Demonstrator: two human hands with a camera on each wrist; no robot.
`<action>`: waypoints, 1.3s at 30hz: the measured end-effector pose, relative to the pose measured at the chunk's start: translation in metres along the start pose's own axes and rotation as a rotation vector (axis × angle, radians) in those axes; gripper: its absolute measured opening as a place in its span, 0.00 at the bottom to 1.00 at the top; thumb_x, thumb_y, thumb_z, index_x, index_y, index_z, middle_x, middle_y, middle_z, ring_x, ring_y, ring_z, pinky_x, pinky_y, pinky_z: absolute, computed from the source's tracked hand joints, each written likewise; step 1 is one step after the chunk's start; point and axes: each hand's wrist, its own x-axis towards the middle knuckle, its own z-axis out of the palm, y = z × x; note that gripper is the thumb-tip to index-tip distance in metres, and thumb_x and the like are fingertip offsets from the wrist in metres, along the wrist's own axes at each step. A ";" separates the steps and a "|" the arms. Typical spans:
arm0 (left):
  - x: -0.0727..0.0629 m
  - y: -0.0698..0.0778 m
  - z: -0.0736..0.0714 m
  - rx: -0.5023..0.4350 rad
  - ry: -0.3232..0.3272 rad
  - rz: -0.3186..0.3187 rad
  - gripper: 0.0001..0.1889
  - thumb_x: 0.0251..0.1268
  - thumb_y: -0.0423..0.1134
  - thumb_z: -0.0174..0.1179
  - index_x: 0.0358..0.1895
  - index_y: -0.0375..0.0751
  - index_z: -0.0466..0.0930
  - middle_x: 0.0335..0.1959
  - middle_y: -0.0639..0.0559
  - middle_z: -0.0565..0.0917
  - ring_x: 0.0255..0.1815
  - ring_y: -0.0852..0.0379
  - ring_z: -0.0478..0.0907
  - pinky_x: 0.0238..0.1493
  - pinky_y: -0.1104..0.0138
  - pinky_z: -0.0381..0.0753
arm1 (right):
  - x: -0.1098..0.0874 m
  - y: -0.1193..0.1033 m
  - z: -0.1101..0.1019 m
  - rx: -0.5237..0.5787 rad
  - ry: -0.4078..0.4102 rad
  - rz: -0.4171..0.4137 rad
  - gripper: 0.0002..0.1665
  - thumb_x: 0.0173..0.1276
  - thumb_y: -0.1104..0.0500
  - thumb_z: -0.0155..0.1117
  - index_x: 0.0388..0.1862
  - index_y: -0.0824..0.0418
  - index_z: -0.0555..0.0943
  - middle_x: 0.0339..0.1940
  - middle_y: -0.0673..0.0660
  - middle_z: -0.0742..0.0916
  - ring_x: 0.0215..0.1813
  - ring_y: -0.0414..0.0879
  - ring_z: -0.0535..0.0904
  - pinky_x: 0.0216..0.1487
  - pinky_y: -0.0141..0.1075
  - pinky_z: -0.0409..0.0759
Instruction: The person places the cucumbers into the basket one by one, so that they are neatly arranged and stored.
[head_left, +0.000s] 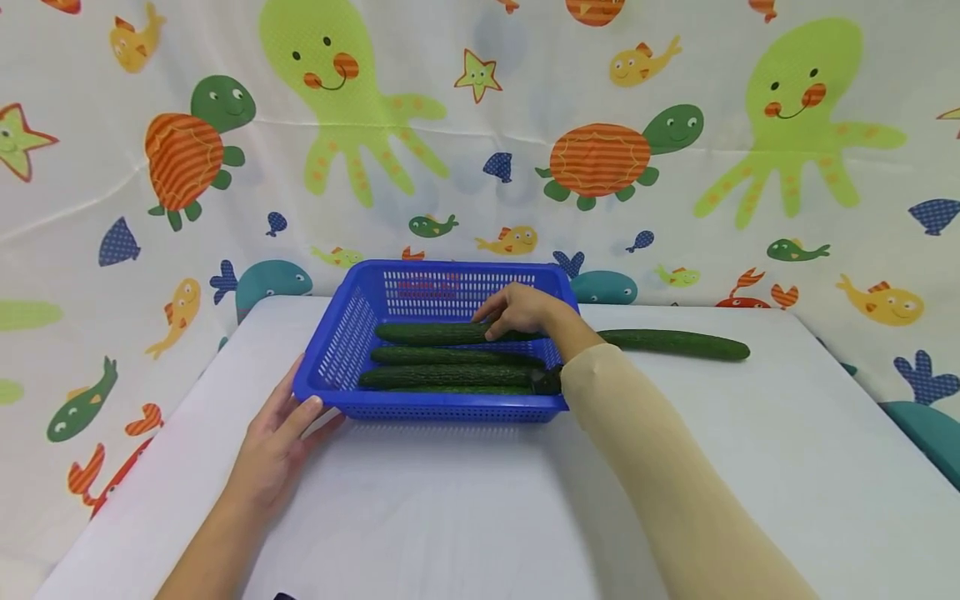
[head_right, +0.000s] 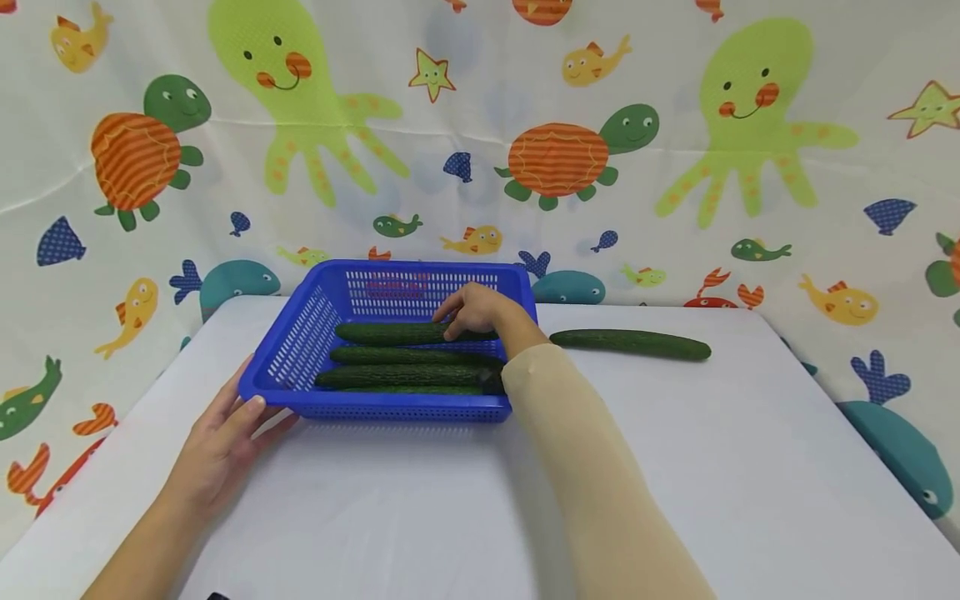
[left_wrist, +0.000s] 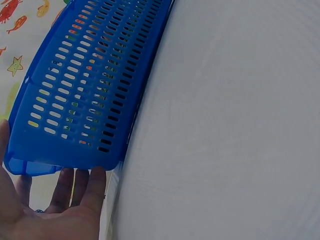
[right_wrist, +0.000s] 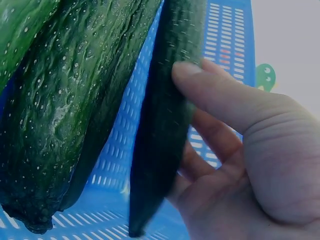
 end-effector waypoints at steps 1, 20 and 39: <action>0.000 0.000 0.000 0.002 0.002 -0.001 0.32 0.85 0.38 0.46 0.85 0.58 0.49 0.83 0.46 0.56 0.67 0.66 0.77 0.60 0.70 0.83 | 0.000 0.000 0.000 0.010 -0.003 0.000 0.22 0.69 0.67 0.70 0.61 0.55 0.87 0.63 0.56 0.86 0.69 0.53 0.79 0.72 0.49 0.76; 0.000 0.003 0.001 0.001 0.016 -0.024 0.32 0.85 0.40 0.47 0.85 0.60 0.49 0.84 0.44 0.53 0.67 0.67 0.77 0.60 0.69 0.83 | 0.001 0.000 0.002 -0.220 -0.155 0.122 0.42 0.65 0.79 0.54 0.74 0.50 0.76 0.73 0.63 0.78 0.75 0.57 0.72 0.47 0.34 0.77; 0.003 0.004 0.000 -0.009 0.021 -0.029 0.33 0.84 0.40 0.48 0.85 0.59 0.49 0.85 0.44 0.51 0.68 0.67 0.75 0.60 0.68 0.83 | 0.000 -0.002 0.002 -0.228 -0.146 0.144 0.42 0.64 0.79 0.56 0.70 0.44 0.79 0.71 0.61 0.80 0.66 0.54 0.75 0.48 0.35 0.80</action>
